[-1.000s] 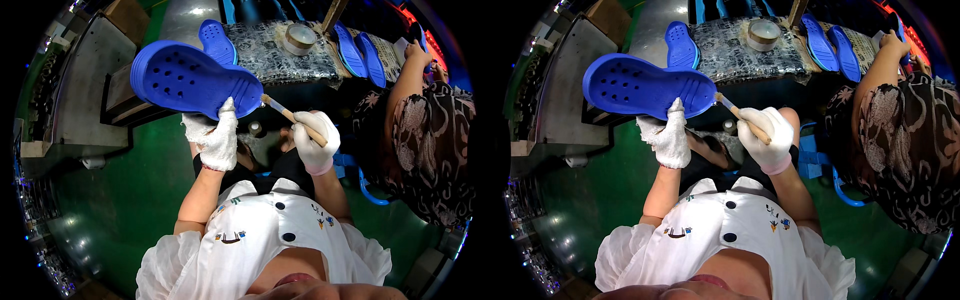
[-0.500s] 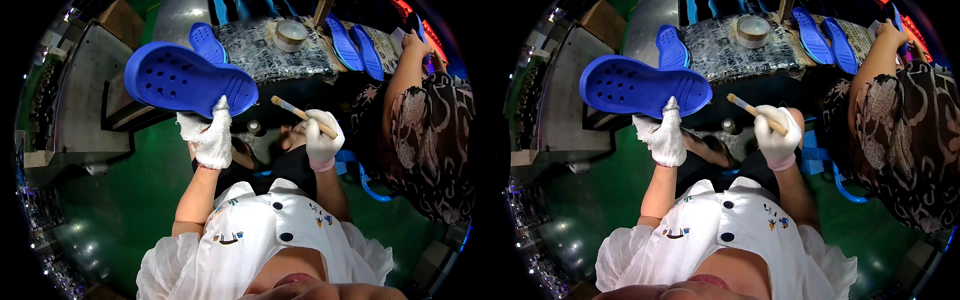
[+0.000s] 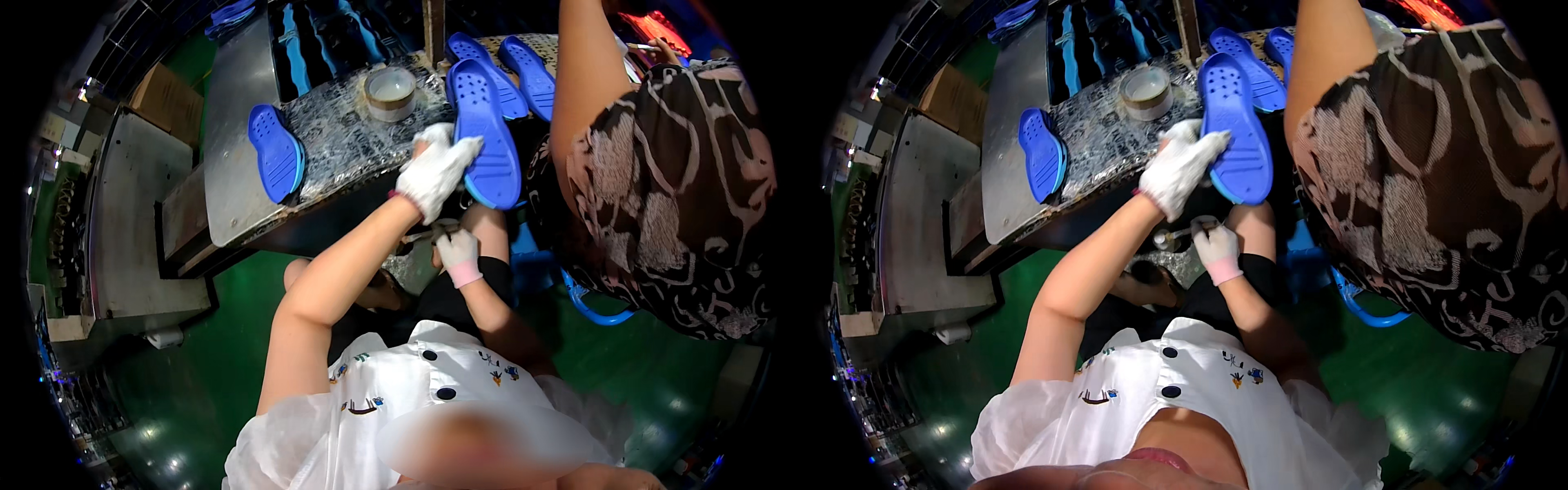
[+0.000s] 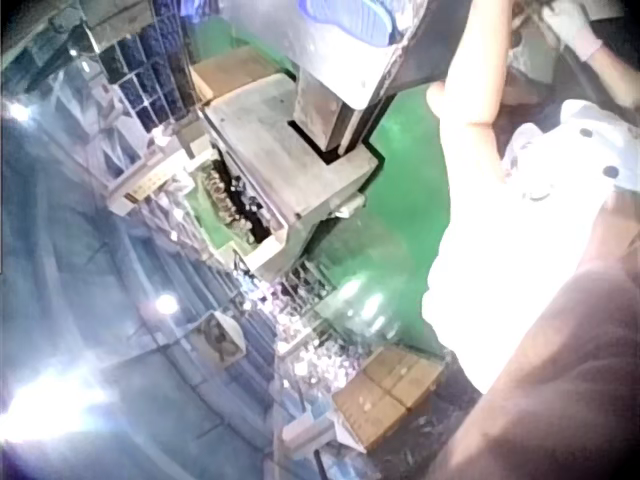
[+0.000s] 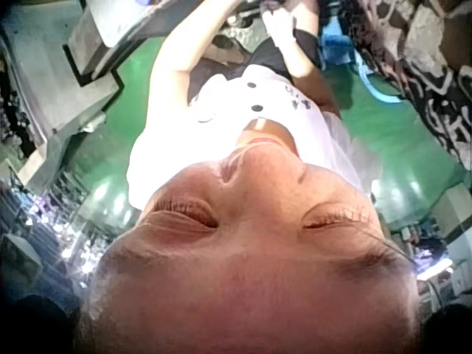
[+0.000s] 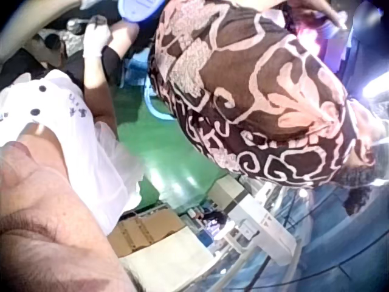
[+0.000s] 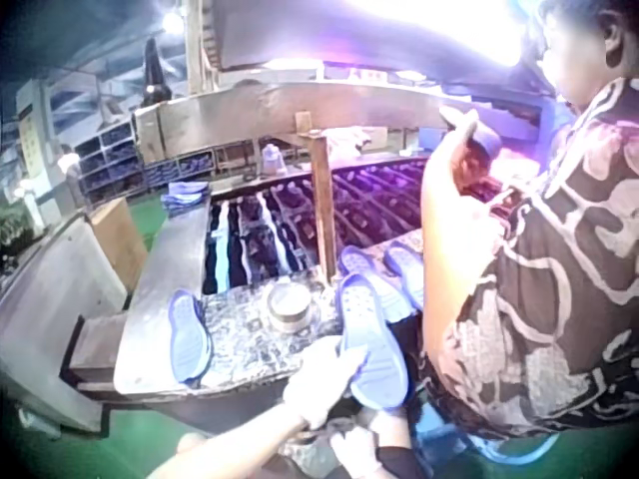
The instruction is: The person applies adhesive to shoe soles using a brush, dipping the brush into an adhesive container, brushing along the soles, and placing them on the workbench.
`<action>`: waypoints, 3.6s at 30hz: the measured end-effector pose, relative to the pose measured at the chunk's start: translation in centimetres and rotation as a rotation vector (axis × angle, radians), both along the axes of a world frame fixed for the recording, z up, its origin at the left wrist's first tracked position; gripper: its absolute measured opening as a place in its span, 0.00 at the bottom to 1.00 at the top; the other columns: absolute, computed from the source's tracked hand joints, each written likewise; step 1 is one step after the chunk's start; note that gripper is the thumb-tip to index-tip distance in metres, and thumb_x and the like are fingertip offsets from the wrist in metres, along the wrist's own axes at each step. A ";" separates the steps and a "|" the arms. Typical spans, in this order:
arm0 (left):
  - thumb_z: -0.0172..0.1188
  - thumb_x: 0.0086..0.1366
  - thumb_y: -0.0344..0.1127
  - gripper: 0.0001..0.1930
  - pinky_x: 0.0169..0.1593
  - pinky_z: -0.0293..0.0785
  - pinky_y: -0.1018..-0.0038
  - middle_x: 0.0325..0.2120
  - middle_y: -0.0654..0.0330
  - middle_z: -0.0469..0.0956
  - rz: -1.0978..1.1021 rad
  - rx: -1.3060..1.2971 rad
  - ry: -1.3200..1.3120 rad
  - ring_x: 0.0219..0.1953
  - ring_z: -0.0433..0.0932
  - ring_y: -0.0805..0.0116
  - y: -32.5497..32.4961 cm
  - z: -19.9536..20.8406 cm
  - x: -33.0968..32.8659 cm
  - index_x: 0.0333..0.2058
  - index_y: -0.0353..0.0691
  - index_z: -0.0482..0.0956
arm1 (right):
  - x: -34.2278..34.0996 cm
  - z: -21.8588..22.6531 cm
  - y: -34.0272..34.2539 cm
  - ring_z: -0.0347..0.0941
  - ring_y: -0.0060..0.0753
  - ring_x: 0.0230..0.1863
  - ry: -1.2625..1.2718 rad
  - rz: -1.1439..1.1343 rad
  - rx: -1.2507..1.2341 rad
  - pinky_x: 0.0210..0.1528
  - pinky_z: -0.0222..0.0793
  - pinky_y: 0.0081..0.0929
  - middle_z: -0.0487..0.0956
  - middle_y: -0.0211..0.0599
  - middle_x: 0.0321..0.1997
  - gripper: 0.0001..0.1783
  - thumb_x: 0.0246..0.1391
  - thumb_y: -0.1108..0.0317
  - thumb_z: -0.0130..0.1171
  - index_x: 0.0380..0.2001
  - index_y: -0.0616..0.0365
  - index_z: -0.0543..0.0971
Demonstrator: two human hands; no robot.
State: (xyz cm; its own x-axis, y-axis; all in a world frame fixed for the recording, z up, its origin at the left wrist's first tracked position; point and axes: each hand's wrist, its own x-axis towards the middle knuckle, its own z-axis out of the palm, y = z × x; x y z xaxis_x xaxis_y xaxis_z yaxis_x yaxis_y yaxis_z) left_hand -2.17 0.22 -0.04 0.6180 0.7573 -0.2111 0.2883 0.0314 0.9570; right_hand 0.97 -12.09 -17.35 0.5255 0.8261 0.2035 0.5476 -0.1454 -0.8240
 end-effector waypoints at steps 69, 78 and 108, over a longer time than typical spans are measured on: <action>0.65 0.55 0.26 0.22 0.36 0.77 0.78 0.38 0.60 0.76 1.120 0.075 -0.593 0.34 0.76 0.74 -7.9 -1.0 -16.3 0.48 0.36 0.68 | -6.2 18.1 -0.9 0.70 0.33 0.19 -0.203 0.416 0.610 0.23 0.65 0.22 0.74 0.42 0.20 0.10 0.38 0.84 0.53 0.29 0.68 0.77; 0.63 0.56 0.24 0.22 0.43 0.76 0.75 0.40 0.58 0.76 1.031 0.056 -0.631 0.39 0.77 0.72 -7.4 -1.3 -16.6 0.49 0.34 0.68 | -6.2 18.6 -0.8 0.70 0.30 0.19 -0.196 0.461 0.563 0.22 0.65 0.22 0.74 0.41 0.19 0.07 0.40 0.82 0.54 0.27 0.67 0.77; 0.57 0.61 0.47 0.16 0.20 0.64 0.79 0.23 0.66 0.75 0.503 -0.748 -1.026 0.21 0.73 0.78 -3.0 3.2 -21.5 0.39 0.41 0.74 | -1.1 4.4 -0.2 0.71 0.19 0.24 0.552 0.027 0.241 0.27 0.68 0.17 0.74 0.31 0.24 0.08 0.58 0.71 0.51 0.36 0.63 0.77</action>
State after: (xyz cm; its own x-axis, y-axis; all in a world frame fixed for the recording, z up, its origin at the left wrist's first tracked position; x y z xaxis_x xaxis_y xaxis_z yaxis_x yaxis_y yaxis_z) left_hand -23.63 -2.81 3.17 0.4382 0.8530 -0.2835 -0.7308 0.5217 0.4402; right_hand -0.16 -12.24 -12.95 0.5863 0.8050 0.0902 0.0308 0.0892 -0.9955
